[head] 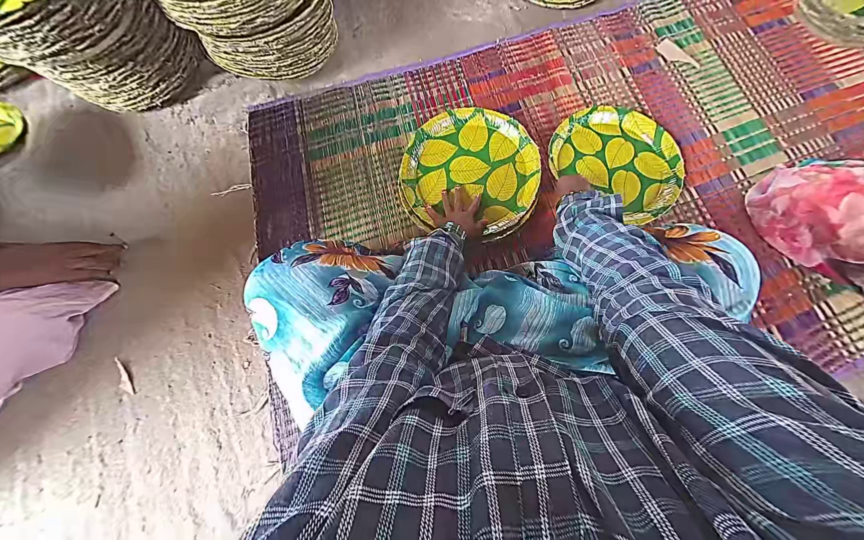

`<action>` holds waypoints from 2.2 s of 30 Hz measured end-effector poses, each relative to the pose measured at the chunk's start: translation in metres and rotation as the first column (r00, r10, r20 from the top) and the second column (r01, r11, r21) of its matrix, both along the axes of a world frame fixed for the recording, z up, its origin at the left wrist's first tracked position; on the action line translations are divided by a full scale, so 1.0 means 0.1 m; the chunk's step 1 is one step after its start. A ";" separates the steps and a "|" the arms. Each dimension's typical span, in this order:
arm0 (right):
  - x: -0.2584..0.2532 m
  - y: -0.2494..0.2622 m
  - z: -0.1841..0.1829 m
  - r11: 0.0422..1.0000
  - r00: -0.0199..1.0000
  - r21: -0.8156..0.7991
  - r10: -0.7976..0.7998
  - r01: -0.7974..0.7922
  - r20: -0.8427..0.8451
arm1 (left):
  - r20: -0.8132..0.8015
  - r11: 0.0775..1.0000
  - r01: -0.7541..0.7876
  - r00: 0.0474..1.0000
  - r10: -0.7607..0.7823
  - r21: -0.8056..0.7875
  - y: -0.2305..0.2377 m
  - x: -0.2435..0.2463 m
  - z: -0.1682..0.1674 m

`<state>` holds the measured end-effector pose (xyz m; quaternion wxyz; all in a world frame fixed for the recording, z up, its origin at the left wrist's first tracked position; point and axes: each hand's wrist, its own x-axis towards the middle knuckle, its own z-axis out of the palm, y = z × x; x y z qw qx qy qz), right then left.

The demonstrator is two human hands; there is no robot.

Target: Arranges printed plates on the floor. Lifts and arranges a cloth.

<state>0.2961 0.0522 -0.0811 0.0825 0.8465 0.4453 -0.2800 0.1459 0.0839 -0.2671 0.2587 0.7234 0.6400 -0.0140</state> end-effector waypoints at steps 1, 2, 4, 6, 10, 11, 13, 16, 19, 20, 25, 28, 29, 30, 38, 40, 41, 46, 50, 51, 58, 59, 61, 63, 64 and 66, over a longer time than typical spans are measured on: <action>0.20 0.15 -0.23 0.990 0.990 -0.041 0.133 -0.132 0.041 | -0.024 1.000 0.005 1.000 -0.005 -0.012 0.00 0.00 0.01; 0.40 0.30 -0.53 0.978 0.974 -0.016 0.210 -0.210 0.078 | -0.032 1.000 0.000 0.999 -0.001 -0.007 -0.01 -0.01 0.00; 0.70 0.54 -1.18 0.939 0.954 0.221 0.219 -0.263 0.204 | -0.029 1.000 -0.006 1.000 0.006 -0.014 -0.05 -0.01 0.02; 0.78 0.69 -1.26 0.912 0.965 0.331 0.188 -0.240 0.184 | -0.017 0.999 0.001 1.000 -0.002 -0.032 -0.07 -0.01 0.07; 0.59 0.79 -1.03 0.636 0.933 0.688 0.302 -0.348 0.193 | 0.149 0.994 -0.094 0.984 0.101 -0.052 0.04 -0.05 0.30; 0.49 0.74 -0.98 0.555 0.891 0.717 0.400 -0.423 0.216 | 0.214 0.977 -0.214 0.953 0.213 -0.016 0.06 -0.10 0.41; 0.28 0.54 -0.98 0.414 0.717 0.668 0.645 -0.619 0.265 | 0.405 0.800 -0.584 0.770 0.492 0.139 0.06 -0.24 0.57; -0.03 0.22 -1.25 0.159 0.282 0.428 0.929 -0.890 0.240 | 0.580 0.379 -0.906 0.414 0.702 0.189 0.19 -0.50 0.58; -0.27 0.14 -1.43 0.090 0.122 0.288 0.988 -0.954 0.096 | 0.573 0.274 -0.960 0.194 0.796 -0.056 0.21 -0.73 0.51; -0.28 0.13 -1.41 0.153 0.198 0.318 0.974 -0.936 0.114 | 0.520 0.299 -0.946 0.194 0.832 -0.124 0.19 -0.76 0.48; 0.09 0.34 -1.31 0.689 0.907 0.641 0.420 -0.340 0.030 | 0.174 0.793 -0.581 0.775 0.608 -0.182 0.02 -0.75 0.57; 0.20 0.38 -1.29 0.825 0.962 0.514 -0.117 0.233 -0.249 | 0.377 0.675 -0.684 0.569 0.731 -0.276 0.14 -0.73 0.35; 0.16 0.30 -1.23 0.811 0.937 0.487 -0.201 0.323 -0.286 | 0.424 0.654 -0.694 0.516 0.744 -0.302 0.15 -0.71 0.35; 0.13 0.21 -1.06 0.823 0.925 0.446 -0.232 0.352 -0.302 | 0.475 0.649 -0.691 0.477 0.740 -0.317 0.15 -0.71 0.37; 0.19 0.60 -1.14 0.467 0.706 0.674 0.136 0.573 -0.695 | 0.990 0.602 -0.786 -0.117 0.073 -0.137 0.28 -0.60 0.56; 0.21 0.51 -1.13 0.611 0.784 0.629 0.023 0.480 -0.620 | 0.961 0.570 -0.798 -0.035 0.275 -0.192 0.22 -0.59 0.56; 0.24 0.46 -1.13 0.746 0.851 0.558 -0.020 0.362 -0.525 | 0.881 0.586 -0.782 0.107 0.460 -0.211 0.20 -0.62 0.49; 0.21 0.53 -1.23 0.790 0.848 0.497 -0.053 0.358 -0.527 | 0.631 0.574 -0.737 0.263 0.730 -0.357 0.17 -0.62 0.22; 0.10 0.48 -1.06 0.618 0.791 0.636 0.036 0.463 -0.611 | 0.916 0.470 -0.808 -0.203 0.346 -0.356 0.17 -0.52 0.45; 0.10 0.48 -1.08 0.633 0.798 0.622 0.012 0.460 -0.603 | 0.925 0.472 -0.820 -0.170 0.339 -0.324 0.18 -0.51 0.49; 0.21 0.51 -1.27 0.818 0.828 0.416 -0.125 0.399 -0.547 | 0.289 0.860 -0.464 0.811 0.509 -0.215 0.12 -0.70 0.34; 0.23 0.55 -1.28 0.783 0.813 0.473 -0.070 0.404 -0.579 | 0.321 0.836 -0.501 0.773 0.548 -0.222 0.10 -0.69 0.43; 0.25 0.64 -1.33 0.723 0.746 0.530 0.030 0.443 -0.665 | 0.503 0.626 -0.711 0.432 0.748 -0.320 0.03 -0.62 0.64; 0.18 0.65 -1.31 0.690 0.588 0.449 0.041 0.568 -0.808 | 0.683 0.346 -0.843 -0.033 0.730 -0.411 0.02 -0.60 0.75; 0.14 0.60 -1.25 0.697 0.527 0.402 0.041 0.594 -0.849 | 0.747 0.254 -0.876 -0.162 0.645 -0.409 0.03 -0.64 0.77; 0.13 0.54 -1.20 0.741 0.497 0.356 0.035 0.569 -0.867 | 0.862 0.101 -0.935 -0.266 0.432 -0.340 0.09 -0.83 0.84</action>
